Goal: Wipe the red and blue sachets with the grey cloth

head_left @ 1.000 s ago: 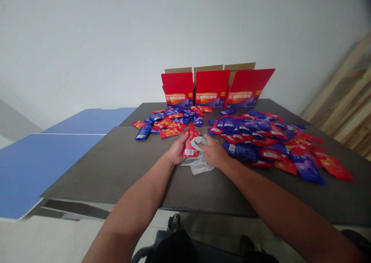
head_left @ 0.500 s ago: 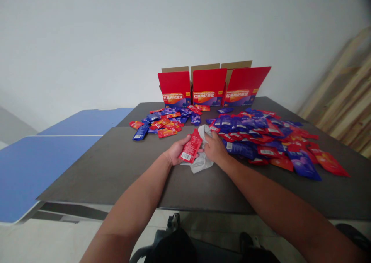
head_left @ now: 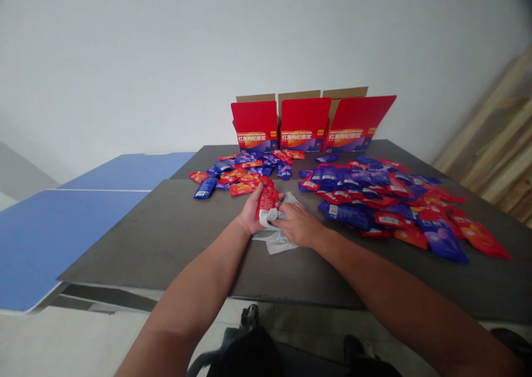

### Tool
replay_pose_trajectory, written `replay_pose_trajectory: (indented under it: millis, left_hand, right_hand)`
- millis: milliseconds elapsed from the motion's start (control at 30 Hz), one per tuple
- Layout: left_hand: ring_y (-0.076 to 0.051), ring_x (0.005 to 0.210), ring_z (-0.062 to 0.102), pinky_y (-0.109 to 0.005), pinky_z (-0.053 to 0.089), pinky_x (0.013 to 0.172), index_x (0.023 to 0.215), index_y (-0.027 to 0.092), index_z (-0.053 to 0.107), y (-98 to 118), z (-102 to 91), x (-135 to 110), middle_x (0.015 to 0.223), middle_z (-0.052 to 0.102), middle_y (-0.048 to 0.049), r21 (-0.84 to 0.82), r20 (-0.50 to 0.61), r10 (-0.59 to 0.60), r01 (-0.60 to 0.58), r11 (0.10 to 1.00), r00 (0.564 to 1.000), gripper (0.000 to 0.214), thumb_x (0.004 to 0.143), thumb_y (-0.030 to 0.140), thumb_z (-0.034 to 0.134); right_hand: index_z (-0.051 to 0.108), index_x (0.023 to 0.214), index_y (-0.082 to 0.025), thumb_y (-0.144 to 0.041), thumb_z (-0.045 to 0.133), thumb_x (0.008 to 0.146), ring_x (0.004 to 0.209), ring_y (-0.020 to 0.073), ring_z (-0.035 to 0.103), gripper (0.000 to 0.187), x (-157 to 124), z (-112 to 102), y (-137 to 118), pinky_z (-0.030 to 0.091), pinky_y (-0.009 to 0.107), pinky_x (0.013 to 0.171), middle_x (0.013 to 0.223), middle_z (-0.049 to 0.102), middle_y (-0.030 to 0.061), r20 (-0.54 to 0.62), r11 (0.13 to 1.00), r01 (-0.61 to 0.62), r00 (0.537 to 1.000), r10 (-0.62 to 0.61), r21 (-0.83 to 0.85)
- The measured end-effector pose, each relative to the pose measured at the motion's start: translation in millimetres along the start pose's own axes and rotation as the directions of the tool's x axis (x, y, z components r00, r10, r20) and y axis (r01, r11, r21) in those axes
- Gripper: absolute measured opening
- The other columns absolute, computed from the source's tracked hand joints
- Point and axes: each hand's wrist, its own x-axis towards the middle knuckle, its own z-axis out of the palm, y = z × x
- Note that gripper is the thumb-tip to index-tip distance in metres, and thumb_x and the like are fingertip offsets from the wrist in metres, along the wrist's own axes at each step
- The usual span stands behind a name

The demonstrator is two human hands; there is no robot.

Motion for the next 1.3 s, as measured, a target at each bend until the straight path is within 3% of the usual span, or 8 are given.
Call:
replay_pose_trajectory:
  millis: [133, 267, 600, 867, 1000, 1133, 1200, 1300]
  left_hand:
    - [-0.020, 0.073, 0.067, -0.031, 0.053, 0.070, 0.093, 0.010, 0.066, -4.8, 3.6, -0.8, 0.082, 0.070, -0.0104, 0.049, -0.005, -0.067, 0.067, 0.997, 0.998, 0.056, 0.087, 0.062, 0.046]
    - [-0.017, 0.060, 0.063, -0.027, 0.049, 0.056, 0.089, 0.013, 0.066, -8.1, 4.9, -0.3, 0.076, 0.068, -0.0079, 0.091, 0.000, -0.077, 0.077, 0.993, 0.997, 0.052, 0.087, 0.062, 0.047]
    - [-0.015, 0.055, 0.060, -0.023, 0.045, 0.048, 0.096, 0.014, 0.065, -9.4, -1.8, 2.4, 0.070, 0.063, -0.0075, 0.250, 0.013, -0.161, 0.153, 0.956, 0.987, 0.053, 0.088, 0.062, 0.045]
    - [-0.016, 0.066, 0.062, -0.023, 0.047, 0.052, 0.100, 0.011, 0.064, -6.4, 0.8, 1.2, 0.081, 0.065, -0.0114, 0.141, 0.062, -0.164, 0.154, 0.978, 0.985, 0.053, 0.090, 0.059, 0.042]
    - [-0.015, 0.064, 0.060, -0.023, 0.046, 0.052, 0.097, 0.013, 0.063, -1.4, -1.0, 2.7, 0.085, 0.065, -0.0101, 0.018, 0.063, -0.056, 0.055, 0.998, 0.996, 0.050, 0.091, 0.058, 0.042]
    - [-0.015, 0.059, 0.059, -0.026, 0.048, 0.057, 0.088, 0.016, 0.063, -0.9, -4.4, 5.7, 0.070, 0.061, -0.0039, -0.026, -0.022, 0.007, -0.007, 1.000, 1.000, 0.049, 0.087, 0.062, 0.046]
    - [-0.016, 0.061, 0.061, -0.027, 0.050, 0.061, 0.085, 0.017, 0.063, -3.2, -3.9, 6.2, 0.069, 0.062, -0.0036, -0.007, -0.059, -0.004, 0.003, 1.000, 0.998, 0.050, 0.088, 0.063, 0.044]
    - [-0.016, 0.060, 0.062, -0.027, 0.050, 0.061, 0.078, 0.015, 0.062, -8.1, -0.4, 5.9, 0.067, 0.062, -0.0043, 0.059, -0.135, -0.029, 0.037, 0.998, 0.990, 0.050, 0.089, 0.060, 0.044]
  right_hand:
    - [0.051, 0.135, -0.025, -0.019, 0.049, 0.085, 0.110, 0.0284, 0.045, 0.050, 3.5, -7.7, -5.4, 0.037, 0.043, 0.097, 0.125, 0.045, 0.0141, 0.035, 0.983, -0.176, 0.983, 0.178, -0.049]
    - [0.045, 0.140, -0.021, -0.018, 0.047, 0.085, 0.105, 0.0276, 0.050, 0.055, 5.5, -14.7, -7.8, 0.040, 0.039, 0.094, 0.120, 0.048, 0.0149, 0.024, 0.936, -0.343, 0.938, 0.346, -0.085]
    - [0.045, 0.138, -0.018, -0.021, 0.044, 0.087, 0.097, 0.0277, 0.057, 0.051, 6.4, -17.2, -4.3, 0.044, 0.037, 0.086, 0.117, 0.049, 0.0156, -0.013, 0.834, -0.538, 0.841, 0.540, -0.123]
    - [0.037, 0.142, -0.010, -0.017, 0.042, 0.085, 0.106, 0.0282, 0.056, 0.057, 6.2, -4.9, 10.0, 0.044, 0.036, 0.090, 0.123, 0.050, 0.0191, -0.050, 0.751, -0.659, 0.749, 0.661, 0.042]
    - [0.044, 0.137, -0.011, -0.019, 0.043, 0.086, 0.105, 0.0276, 0.054, 0.052, 2.6, -0.5, 11.7, 0.043, 0.037, 0.092, 0.120, 0.050, 0.0173, -0.128, 0.840, -0.535, 0.831, 0.542, 0.089]
    - [0.055, 0.130, -0.020, -0.020, 0.050, 0.083, 0.101, 0.0261, 0.051, 0.047, 0.1, 1.0, 1.1, 0.042, 0.039, 0.091, 0.116, 0.051, 0.0128, -0.055, 0.981, -0.178, 0.982, 0.183, 0.082]
    - [0.057, 0.129, -0.021, -0.018, 0.051, 0.082, 0.104, 0.0265, 0.049, 0.047, 0.4, -0.8, -5.4, 0.040, 0.041, 0.092, 0.119, 0.049, 0.0130, -0.008, 0.995, -0.067, 0.998, 0.068, 0.070]
    - [0.056, 0.130, -0.021, -0.017, 0.049, 0.083, 0.102, 0.0263, 0.048, 0.048, 2.3, -6.7, -13.2, 0.040, 0.041, 0.091, 0.118, 0.048, 0.0137, 0.020, 0.993, -0.115, 0.993, 0.114, 0.039]
